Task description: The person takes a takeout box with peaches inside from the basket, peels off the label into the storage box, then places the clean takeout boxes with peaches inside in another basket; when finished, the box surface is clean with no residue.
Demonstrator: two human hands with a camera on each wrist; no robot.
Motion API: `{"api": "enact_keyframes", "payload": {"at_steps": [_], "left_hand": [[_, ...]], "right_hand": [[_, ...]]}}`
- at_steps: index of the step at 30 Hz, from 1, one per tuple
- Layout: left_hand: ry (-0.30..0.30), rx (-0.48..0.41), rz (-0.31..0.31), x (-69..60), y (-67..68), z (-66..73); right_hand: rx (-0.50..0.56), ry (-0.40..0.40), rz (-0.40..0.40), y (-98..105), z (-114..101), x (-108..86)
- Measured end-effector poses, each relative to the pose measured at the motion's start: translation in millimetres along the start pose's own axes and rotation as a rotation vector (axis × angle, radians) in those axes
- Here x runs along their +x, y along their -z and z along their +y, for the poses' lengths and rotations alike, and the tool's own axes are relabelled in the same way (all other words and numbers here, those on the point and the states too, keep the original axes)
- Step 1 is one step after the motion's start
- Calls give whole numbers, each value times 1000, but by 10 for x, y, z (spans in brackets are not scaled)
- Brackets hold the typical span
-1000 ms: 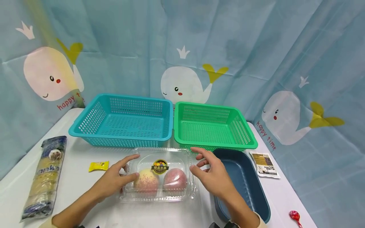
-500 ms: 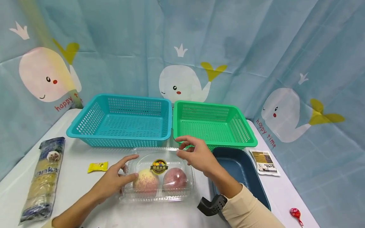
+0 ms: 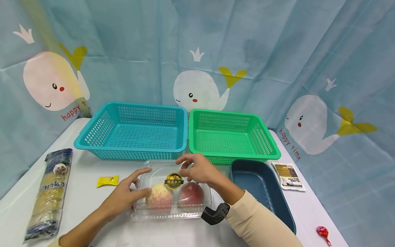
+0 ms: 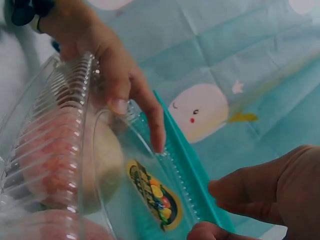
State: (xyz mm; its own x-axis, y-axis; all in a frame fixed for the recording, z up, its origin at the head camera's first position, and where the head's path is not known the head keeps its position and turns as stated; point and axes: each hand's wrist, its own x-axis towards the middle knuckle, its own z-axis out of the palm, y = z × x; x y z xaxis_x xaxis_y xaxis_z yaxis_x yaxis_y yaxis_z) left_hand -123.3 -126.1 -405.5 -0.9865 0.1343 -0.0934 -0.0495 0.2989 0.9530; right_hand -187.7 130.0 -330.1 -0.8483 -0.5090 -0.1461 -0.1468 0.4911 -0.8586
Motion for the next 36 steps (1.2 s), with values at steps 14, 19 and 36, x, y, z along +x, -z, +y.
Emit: {"api": "enact_keyframes", "payload": {"at_steps": [14,19,36], "left_hand": [[-13,-13,-6,1,3,11],[-9,-14,-6,-3,1,17],[-5,-36,-6,-2,-10,-27]], "right_hand": [[-145,24,47,-136,32,113],[-251,48,99,-181,28,110],[-77,100,143,-224,51,61]]}}
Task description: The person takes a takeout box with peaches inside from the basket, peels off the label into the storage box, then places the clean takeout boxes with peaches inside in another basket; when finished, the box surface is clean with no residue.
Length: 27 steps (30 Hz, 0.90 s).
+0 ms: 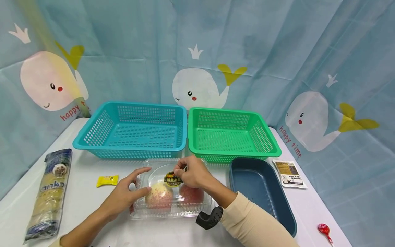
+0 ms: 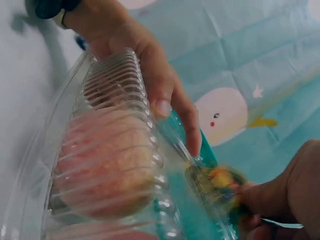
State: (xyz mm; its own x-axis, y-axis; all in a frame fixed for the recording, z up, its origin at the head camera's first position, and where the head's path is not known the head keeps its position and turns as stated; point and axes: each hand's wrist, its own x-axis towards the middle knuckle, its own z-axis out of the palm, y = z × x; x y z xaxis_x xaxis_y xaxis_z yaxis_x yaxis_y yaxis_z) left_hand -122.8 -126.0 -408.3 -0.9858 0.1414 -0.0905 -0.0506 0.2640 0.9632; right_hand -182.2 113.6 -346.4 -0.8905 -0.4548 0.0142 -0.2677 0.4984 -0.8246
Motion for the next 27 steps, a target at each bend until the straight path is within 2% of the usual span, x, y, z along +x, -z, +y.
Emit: {"api": "enact_keyframes", "payload": {"at_steps": [5,10,18,27], "left_hand": [[1,-6,-2,2,-2,-6],[1,3,5,-8,3,2],[12,-2,1,-19,5,18],[19,-31,-10,-19,-6,20]], "right_hand": [[120,-5,46,159,-65,-24],[117,19,8,380,-131,-74],[120,61,-54,614,-144,-180],[147,42,-60,965,-70,-388]]}}
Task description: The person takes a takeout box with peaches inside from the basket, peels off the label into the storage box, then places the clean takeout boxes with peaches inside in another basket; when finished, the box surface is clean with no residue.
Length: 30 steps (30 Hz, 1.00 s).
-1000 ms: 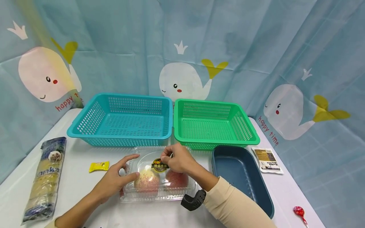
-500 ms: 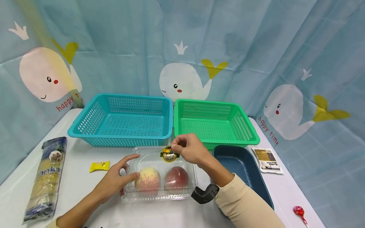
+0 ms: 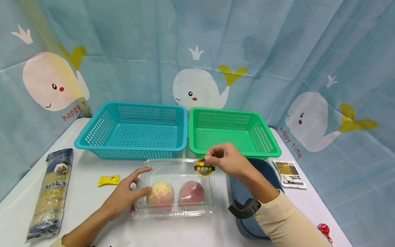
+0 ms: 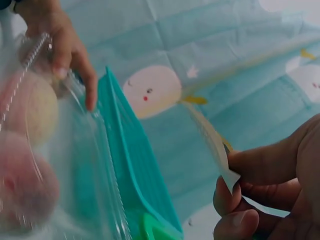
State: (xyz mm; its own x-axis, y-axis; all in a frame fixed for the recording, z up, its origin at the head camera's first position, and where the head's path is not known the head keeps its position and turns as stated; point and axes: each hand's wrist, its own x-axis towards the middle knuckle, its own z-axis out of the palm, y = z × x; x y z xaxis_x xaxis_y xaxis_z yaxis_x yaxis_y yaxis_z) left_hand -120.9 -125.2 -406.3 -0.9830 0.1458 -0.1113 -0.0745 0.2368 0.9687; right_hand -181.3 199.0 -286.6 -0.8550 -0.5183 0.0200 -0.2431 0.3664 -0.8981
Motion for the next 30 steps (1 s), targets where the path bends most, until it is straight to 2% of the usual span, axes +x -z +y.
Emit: {"api": "enact_keyframes", "payload": {"at_steps": [9,16,24,30], "left_hand": [[14,-59,-14,2,-13,7],[17,-84,-18,-4,2,14],[14,-85,-29,-2,16,25],[19,-92,-43,5,27,38]], "right_hand": [[-90,-7,43,325,111,-270],[-142,-7,69,520,348,-412],[-83,-1,-2,746,751,-532],[-35,-66,-39,824,1064,-580]]}}
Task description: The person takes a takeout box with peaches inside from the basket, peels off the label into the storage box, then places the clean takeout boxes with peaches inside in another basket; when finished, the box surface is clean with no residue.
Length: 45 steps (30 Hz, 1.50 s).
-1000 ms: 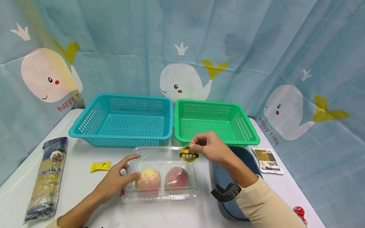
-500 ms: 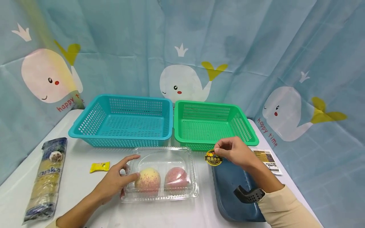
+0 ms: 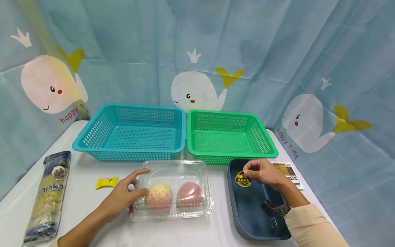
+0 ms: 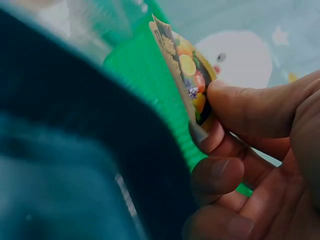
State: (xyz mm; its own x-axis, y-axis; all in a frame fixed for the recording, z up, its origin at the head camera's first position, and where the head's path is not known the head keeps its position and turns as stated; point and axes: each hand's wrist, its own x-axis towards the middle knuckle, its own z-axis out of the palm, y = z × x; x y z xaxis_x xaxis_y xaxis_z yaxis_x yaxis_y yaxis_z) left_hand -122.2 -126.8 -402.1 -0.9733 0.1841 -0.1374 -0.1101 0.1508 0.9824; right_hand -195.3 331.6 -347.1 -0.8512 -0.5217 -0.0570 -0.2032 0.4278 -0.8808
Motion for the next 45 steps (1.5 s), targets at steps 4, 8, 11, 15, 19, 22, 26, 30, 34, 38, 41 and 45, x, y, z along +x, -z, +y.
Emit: {"api": "enact_keyframes", "payload": {"at_steps": [4,8,11,15,19,22,26,30,34,38,41,45], "left_hand": [[-1,-9,-11,5,16,-3],[-13,-25,-40,8,37,-6],[-19,-47,-61,8,58,-3],[-24,-71,-83,21,83,-1],[-36,-87,-95,51,100,-13],[-38,-99,-98,64,111,-20],[-38,-115,-109,73,124,-20],[-37,-114,-124,77,132,-20],[-30,-109,-132,78,132,-20],[-23,-105,-136,83,129,-22],[-20,-104,-138,85,128,-27],[-21,-104,-136,83,128,-33]], "right_hand": [[14,-95,15,-14,178,-14],[-5,-164,30,-30,290,-17],[-36,-196,33,-36,344,-4],[-79,-212,11,-41,405,6],[-124,-216,-3,-46,461,8],[-160,-212,6,-66,475,18],[-206,-198,20,-99,486,33],[-263,-189,23,-109,513,40],[-303,-188,31,-113,515,39],[-333,-179,74,-106,466,21],[-342,-131,105,-89,391,5],[-331,-55,133,-71,240,-12]]}}
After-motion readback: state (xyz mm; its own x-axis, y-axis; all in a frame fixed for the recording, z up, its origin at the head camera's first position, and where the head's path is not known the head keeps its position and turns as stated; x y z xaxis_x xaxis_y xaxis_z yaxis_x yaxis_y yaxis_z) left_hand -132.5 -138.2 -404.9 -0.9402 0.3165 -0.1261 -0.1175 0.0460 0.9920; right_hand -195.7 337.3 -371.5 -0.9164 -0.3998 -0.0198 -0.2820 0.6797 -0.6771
